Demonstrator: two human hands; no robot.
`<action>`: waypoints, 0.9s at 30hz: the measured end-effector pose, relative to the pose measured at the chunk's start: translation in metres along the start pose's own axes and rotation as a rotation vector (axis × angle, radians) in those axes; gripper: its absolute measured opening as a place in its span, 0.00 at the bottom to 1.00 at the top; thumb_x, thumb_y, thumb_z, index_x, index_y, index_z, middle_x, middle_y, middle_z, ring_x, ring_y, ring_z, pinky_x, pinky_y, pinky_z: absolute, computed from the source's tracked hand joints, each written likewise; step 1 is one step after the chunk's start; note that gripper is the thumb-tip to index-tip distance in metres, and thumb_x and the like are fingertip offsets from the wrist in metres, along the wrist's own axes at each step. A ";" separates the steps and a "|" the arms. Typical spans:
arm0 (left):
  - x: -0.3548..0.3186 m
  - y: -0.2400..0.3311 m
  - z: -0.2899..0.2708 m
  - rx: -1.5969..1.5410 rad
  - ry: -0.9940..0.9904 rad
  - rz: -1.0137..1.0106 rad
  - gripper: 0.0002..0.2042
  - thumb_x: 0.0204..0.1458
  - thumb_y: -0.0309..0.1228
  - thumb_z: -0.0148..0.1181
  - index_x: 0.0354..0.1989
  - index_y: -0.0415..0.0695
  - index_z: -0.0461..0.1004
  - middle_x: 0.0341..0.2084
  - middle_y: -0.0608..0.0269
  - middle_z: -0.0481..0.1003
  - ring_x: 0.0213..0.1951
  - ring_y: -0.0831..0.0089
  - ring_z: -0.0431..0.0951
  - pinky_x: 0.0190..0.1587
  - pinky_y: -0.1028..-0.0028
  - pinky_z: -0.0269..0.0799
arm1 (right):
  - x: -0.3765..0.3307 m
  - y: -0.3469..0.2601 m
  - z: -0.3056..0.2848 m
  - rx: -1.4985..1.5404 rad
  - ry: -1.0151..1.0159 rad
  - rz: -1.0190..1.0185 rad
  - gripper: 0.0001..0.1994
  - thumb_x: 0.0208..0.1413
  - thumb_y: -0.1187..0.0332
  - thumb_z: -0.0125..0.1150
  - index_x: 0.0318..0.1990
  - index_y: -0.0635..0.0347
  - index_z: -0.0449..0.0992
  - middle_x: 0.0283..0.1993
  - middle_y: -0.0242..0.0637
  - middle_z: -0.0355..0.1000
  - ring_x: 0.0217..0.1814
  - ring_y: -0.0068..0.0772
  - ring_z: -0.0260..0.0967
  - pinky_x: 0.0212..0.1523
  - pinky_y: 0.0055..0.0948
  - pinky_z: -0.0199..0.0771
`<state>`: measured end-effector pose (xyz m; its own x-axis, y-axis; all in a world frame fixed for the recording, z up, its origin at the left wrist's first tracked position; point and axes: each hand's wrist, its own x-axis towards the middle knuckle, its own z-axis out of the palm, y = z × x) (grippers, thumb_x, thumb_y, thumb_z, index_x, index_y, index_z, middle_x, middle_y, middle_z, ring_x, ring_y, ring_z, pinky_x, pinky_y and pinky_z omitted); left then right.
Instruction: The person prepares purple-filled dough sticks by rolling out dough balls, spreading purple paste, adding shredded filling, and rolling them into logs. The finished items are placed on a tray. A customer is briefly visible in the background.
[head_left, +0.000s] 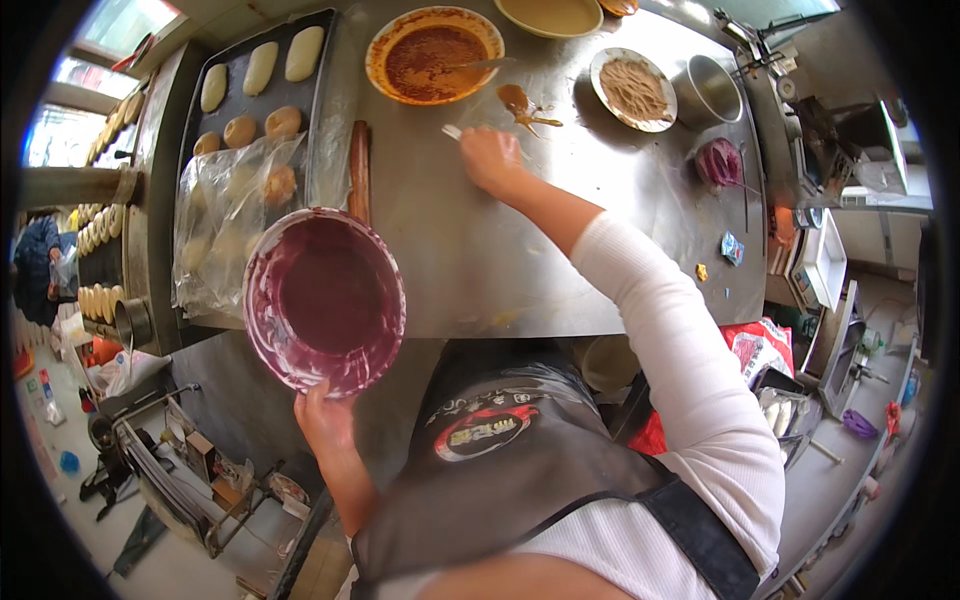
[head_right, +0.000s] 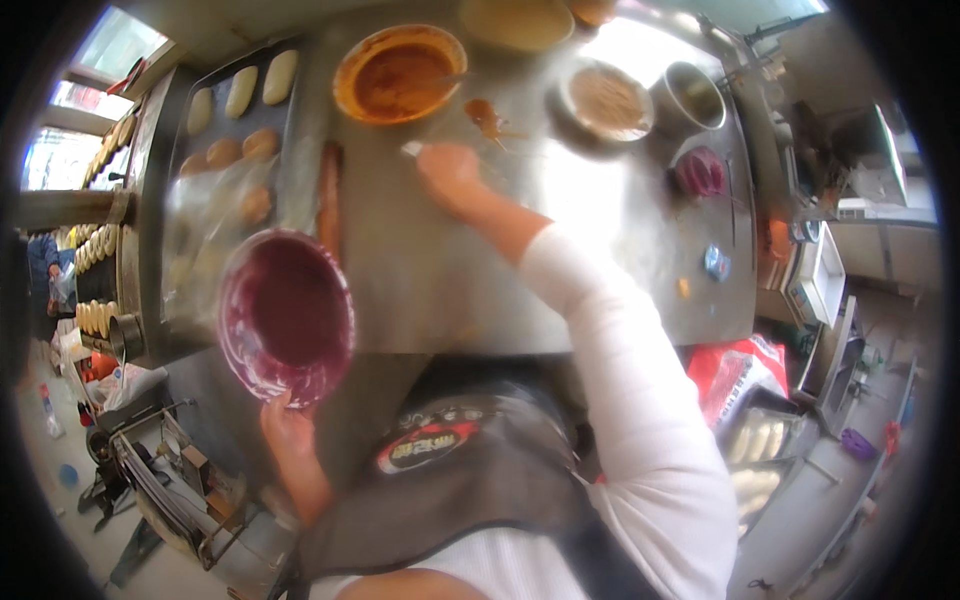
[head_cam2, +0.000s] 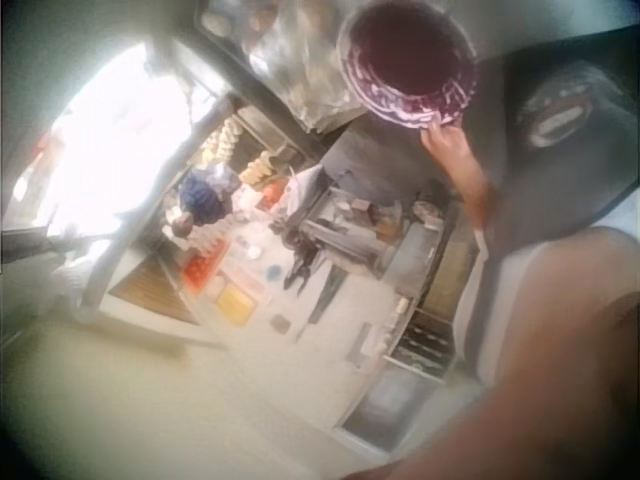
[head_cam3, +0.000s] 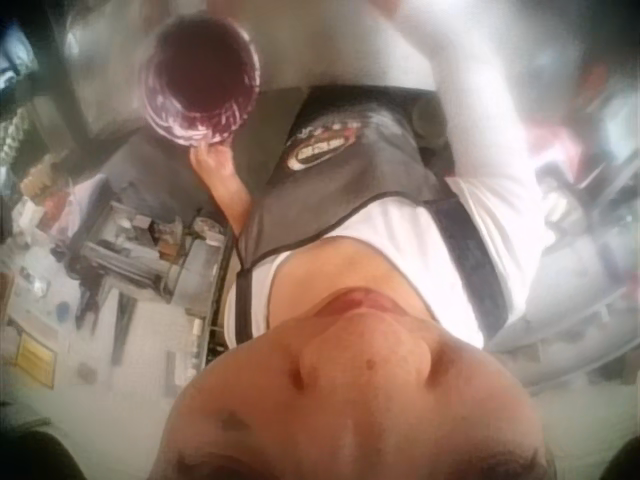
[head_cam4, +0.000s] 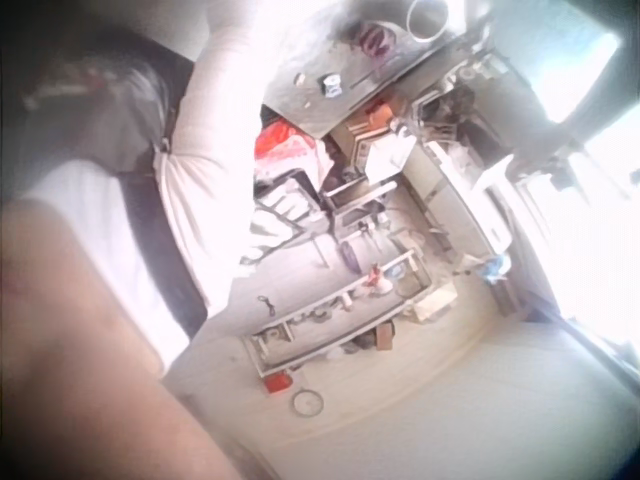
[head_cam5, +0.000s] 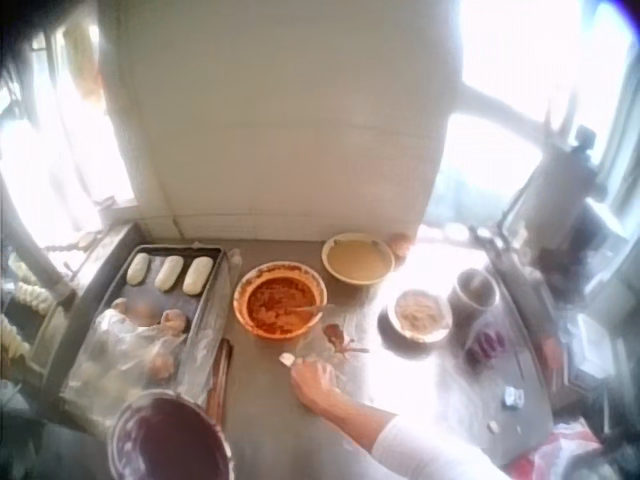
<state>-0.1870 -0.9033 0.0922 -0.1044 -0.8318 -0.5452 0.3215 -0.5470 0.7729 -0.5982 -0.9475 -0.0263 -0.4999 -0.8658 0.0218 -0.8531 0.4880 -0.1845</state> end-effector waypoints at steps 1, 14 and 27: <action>0.002 0.003 0.002 0.011 -0.012 -0.001 0.13 0.45 0.20 0.52 0.42 0.35 0.68 0.40 0.53 0.72 0.41 0.60 0.75 0.40 0.57 0.78 | 0.007 -0.001 -0.006 0.032 -0.038 -0.041 0.05 0.46 0.73 0.51 0.29 0.63 0.71 0.32 0.47 0.74 0.33 0.49 0.74 0.30 0.41 0.74; 0.018 0.004 -0.005 0.169 -0.117 -0.090 0.18 0.45 0.20 0.53 0.48 0.35 0.67 0.42 0.55 0.71 0.42 0.62 0.74 0.39 0.58 0.77 | -0.084 0.073 -0.025 0.046 0.033 0.243 0.10 0.45 0.69 0.55 0.36 0.58 0.74 0.31 0.47 0.75 0.33 0.49 0.73 0.33 0.42 0.72; 0.037 0.003 0.019 0.186 -0.215 -0.236 0.22 0.44 0.20 0.51 0.51 0.34 0.63 0.45 0.52 0.69 0.45 0.58 0.73 0.43 0.55 0.76 | -0.279 0.227 -0.002 0.546 0.202 1.093 0.19 0.37 0.68 0.59 0.40 0.68 0.73 0.39 0.53 0.74 0.44 0.51 0.72 0.43 0.39 0.71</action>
<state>-0.2077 -0.9374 0.0801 -0.3571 -0.6709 -0.6499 0.0904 -0.7173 0.6908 -0.6528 -0.5943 -0.0725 -0.9656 0.0228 -0.2592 0.1758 0.7913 -0.5856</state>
